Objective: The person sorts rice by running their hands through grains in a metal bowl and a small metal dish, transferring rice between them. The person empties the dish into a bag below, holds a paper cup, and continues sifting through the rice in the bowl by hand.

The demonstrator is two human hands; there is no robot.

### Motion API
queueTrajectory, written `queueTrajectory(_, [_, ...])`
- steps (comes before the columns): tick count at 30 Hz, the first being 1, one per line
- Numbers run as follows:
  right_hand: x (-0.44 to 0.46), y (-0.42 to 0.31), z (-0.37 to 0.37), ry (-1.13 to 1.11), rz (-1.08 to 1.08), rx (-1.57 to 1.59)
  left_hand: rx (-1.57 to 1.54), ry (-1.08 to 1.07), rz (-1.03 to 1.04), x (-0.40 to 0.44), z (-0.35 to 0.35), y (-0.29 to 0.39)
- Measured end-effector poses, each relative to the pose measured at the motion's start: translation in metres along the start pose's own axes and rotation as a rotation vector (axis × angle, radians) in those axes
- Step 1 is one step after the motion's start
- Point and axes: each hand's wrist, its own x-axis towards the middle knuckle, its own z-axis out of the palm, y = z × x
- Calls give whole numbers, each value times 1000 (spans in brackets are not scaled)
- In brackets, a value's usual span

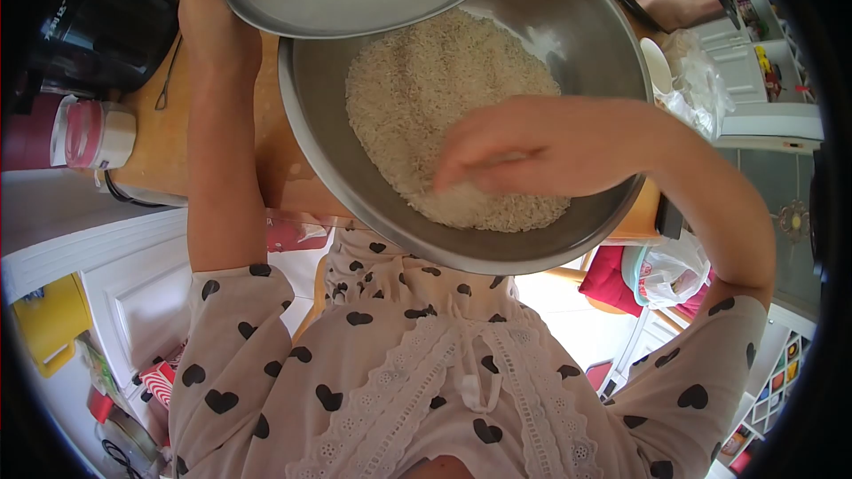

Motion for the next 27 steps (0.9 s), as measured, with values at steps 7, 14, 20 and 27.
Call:
queueTrajectory(7, [-13, 6, -46, 236, 350, 154, 58, -56, 112, -1, -7, -9])
queueTrajectory(14, [53, 57, -39, 755, 29, -381, -208, -33, 28, 10, -22, -19])
queueTrajectory(20, [64, 49, -38, 500, 362, -54, -16, -78, 81, 4, -13, -13])
queueTrajectory(27, [16, 11, 2, 123, 190, 28, 29, -121, 49, 7, -22, -12])
